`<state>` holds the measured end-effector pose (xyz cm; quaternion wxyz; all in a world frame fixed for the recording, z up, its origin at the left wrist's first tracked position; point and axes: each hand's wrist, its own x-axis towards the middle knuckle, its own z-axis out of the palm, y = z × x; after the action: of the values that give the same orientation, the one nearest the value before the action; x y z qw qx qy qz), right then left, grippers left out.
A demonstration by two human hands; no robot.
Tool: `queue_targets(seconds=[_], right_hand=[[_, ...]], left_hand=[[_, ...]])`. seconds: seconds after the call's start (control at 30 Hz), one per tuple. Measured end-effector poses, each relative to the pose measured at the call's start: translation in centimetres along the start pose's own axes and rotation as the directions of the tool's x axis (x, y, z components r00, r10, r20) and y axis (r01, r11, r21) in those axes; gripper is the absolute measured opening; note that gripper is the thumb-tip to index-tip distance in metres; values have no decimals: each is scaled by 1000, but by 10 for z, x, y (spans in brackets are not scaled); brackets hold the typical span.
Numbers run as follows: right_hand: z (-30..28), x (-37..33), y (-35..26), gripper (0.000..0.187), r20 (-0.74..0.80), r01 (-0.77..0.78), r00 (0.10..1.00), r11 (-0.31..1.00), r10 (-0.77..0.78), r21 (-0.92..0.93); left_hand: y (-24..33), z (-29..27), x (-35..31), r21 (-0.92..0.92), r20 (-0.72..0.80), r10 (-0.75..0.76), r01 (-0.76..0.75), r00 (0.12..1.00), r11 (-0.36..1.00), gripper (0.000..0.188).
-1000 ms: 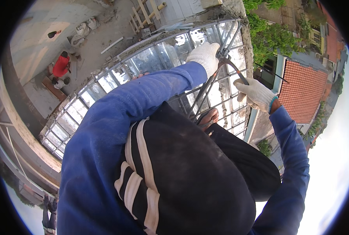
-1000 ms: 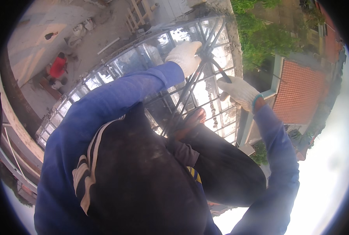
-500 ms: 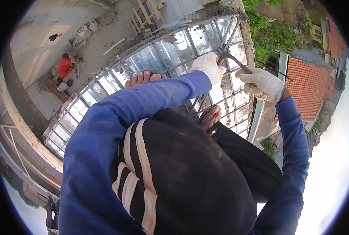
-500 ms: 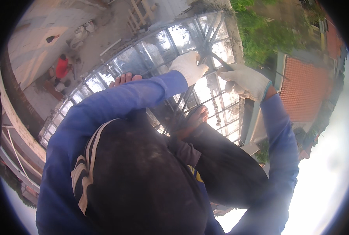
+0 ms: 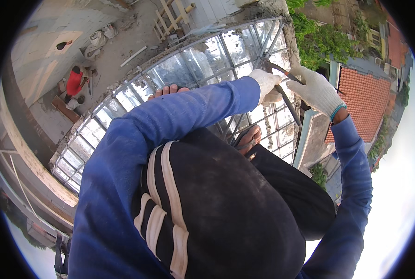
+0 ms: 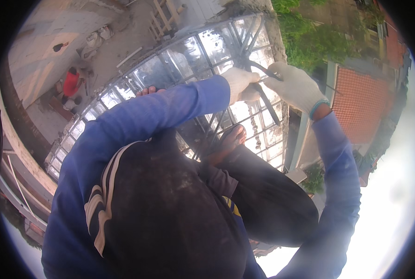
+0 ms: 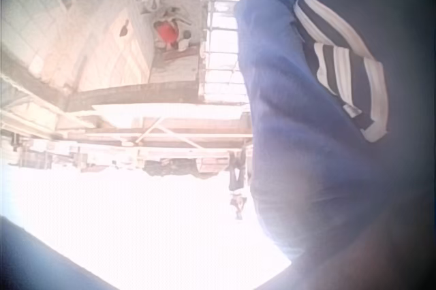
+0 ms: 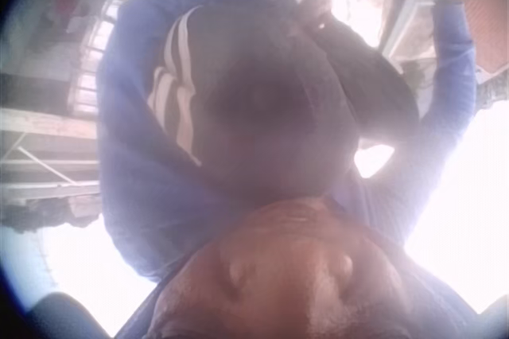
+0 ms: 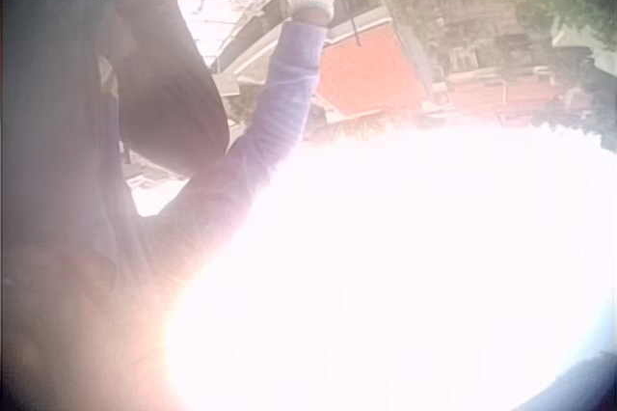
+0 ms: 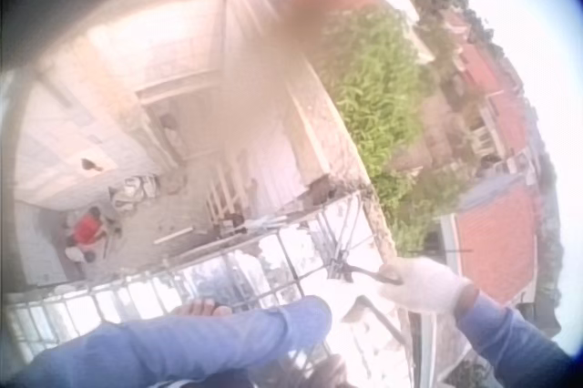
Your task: The person is working on a roof structure, using pliers to bend and secure metal rods into a grid framework. They are positioned on the roof and manipulate the metal components to form the structural grid.
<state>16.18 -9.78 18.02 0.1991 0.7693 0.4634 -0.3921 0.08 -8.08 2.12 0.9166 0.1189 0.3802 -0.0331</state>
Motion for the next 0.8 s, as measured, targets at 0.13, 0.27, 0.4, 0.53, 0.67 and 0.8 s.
queue_targets(seconds=[0.13, 0.27, 0.4, 0.53, 0.67, 0.8], right_hand=[[-5, -9, -19, 45, -15, -42, 999, 994, 41, -97], [3, -8, -10, 40, -112, 101, 986, 977, -124, -186], [-5, 1, -11, 35, -92, 110, 987, 975, -130, -193], [-7, 9, -5, 34, -105, 116, 984, 963, -145, -244], [-13, -12, -29, 41, -186, 133, 949, 857, -255, -498], [-1, -28, -36, 45, -178, 56, 924, 580, -339, -813]], left_hand=[[-6, 10, -6, -96, -48, -24, 19, 999, 995, 28], [-16, 3, 4, -58, -20, 50, -51, 999, 997, 26], [-13, 1, 6, -62, -21, 44, -45, 999, 997, 26], [-18, -13, 26, 360, 195, 323, -373, 926, 855, 25], [1, 20, 21, -333, -78, -15, -12, 997, 943, 25], [4, 22, 27, -329, -69, -4, -19, 998, 944, 27]])
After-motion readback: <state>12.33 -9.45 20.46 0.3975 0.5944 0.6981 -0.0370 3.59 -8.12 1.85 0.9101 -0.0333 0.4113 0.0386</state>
